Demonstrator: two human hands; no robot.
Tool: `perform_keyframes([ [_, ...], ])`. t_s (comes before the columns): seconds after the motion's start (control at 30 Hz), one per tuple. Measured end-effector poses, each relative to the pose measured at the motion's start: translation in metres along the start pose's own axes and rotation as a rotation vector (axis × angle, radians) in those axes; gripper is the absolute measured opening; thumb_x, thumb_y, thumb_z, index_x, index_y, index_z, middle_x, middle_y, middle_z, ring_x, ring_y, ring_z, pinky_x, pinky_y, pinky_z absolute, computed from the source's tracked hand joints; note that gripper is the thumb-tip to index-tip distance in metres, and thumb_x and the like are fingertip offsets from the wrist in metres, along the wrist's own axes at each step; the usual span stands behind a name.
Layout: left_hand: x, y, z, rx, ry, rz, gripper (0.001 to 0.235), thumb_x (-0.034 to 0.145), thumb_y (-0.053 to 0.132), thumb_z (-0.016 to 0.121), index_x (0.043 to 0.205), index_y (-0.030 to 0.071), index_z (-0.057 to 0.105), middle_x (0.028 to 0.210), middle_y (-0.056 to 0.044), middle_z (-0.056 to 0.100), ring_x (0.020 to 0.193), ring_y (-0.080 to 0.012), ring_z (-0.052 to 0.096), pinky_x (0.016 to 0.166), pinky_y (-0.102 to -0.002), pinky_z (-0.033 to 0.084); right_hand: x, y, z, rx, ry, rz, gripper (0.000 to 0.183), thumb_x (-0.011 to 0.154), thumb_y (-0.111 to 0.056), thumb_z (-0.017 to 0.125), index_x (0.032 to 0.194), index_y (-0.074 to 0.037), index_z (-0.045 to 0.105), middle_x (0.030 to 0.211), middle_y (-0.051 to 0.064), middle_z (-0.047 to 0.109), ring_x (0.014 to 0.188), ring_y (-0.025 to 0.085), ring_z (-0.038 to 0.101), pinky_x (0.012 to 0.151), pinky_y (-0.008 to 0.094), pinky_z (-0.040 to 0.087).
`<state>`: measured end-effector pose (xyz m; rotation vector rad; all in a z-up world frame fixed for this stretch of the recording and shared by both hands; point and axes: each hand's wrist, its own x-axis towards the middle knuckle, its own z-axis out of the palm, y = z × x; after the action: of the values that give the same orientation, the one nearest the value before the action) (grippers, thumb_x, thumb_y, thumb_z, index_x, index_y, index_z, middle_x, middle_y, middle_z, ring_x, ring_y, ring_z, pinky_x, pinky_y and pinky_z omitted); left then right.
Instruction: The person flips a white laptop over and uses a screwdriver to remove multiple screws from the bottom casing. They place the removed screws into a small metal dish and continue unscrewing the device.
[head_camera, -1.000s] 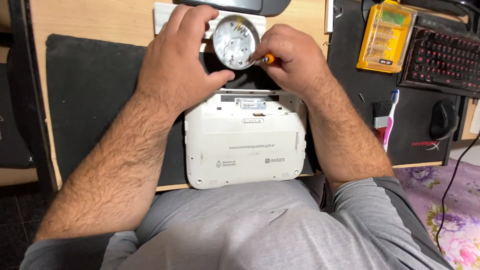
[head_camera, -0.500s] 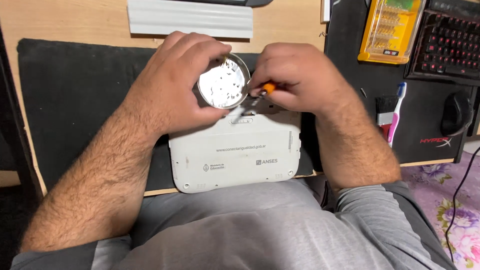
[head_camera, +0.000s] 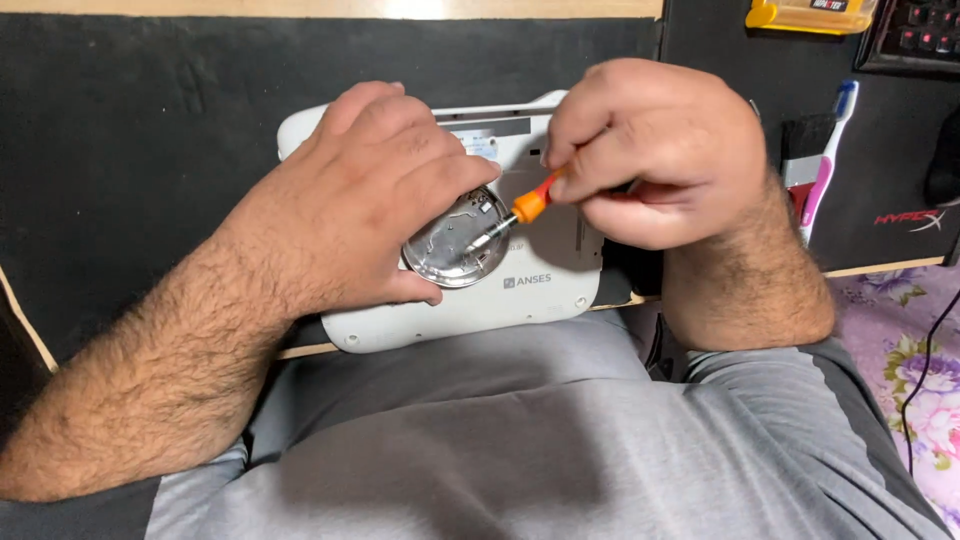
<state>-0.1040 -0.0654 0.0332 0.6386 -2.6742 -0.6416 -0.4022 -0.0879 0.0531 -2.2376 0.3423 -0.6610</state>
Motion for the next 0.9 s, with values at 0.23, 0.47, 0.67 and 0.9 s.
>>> perform_keyframes([
  [0.23, -0.010, -0.008, 0.000, 0.010, -0.015, 0.003, 0.128, 0.034, 0.073, 0.098, 0.138, 0.010, 0.058, 0.117, -0.008, 0.062, 0.116, -0.0327, 0.053, 0.117, -0.056, 0.032, 0.002, -0.010, 0.034, 0.261, 0.236, -0.113, 0.023, 0.084, 0.004, 0.080, 0.094, -0.002, 0.060, 0.090, 0.023, 0.069, 0.078, 0.030, 0.076, 0.070, 0.035, 0.064],
  [0.47, -0.016, -0.026, -0.008, -0.084, 0.100, 0.100, 0.110, 0.052, 0.074, 0.098, 0.132, 0.007, 0.065, 0.121, -0.011, 0.065, 0.114, -0.0343, 0.058, 0.102, -0.050, 0.041, -0.003, -0.003, 0.057, 0.238, 0.112, -0.133, 0.047, 0.102, -0.003, 0.075, 0.139, -0.007, 0.047, 0.115, 0.026, 0.071, 0.100, 0.035, 0.077, 0.088, 0.042, 0.067],
  [0.67, -0.011, -0.015, 0.003, -0.103, 0.057, 0.146, 0.098, 0.047, 0.072, 0.097, 0.120, 0.013, 0.069, 0.124, -0.003, 0.065, 0.117, -0.0309, 0.055, 0.107, -0.051, 0.038, 0.006, -0.012, 0.071, 0.122, 0.112, -0.128, 0.029, 0.103, -0.008, 0.072, 0.126, -0.006, 0.054, 0.107, 0.018, 0.074, 0.089, 0.031, 0.076, 0.079, 0.041, 0.063],
  [0.9, -0.011, -0.016, 0.016, -0.051, 0.084, 0.174, 0.085, 0.054, 0.073, 0.094, 0.110, 0.014, 0.071, 0.120, -0.002, 0.066, 0.114, -0.0291, 0.058, 0.112, -0.054, 0.038, 0.008, -0.008, 0.074, 0.127, 0.085, -0.096, 0.027, 0.103, -0.008, 0.071, 0.124, -0.006, 0.054, 0.107, 0.018, 0.074, 0.093, 0.031, 0.076, 0.080, 0.040, 0.062],
])
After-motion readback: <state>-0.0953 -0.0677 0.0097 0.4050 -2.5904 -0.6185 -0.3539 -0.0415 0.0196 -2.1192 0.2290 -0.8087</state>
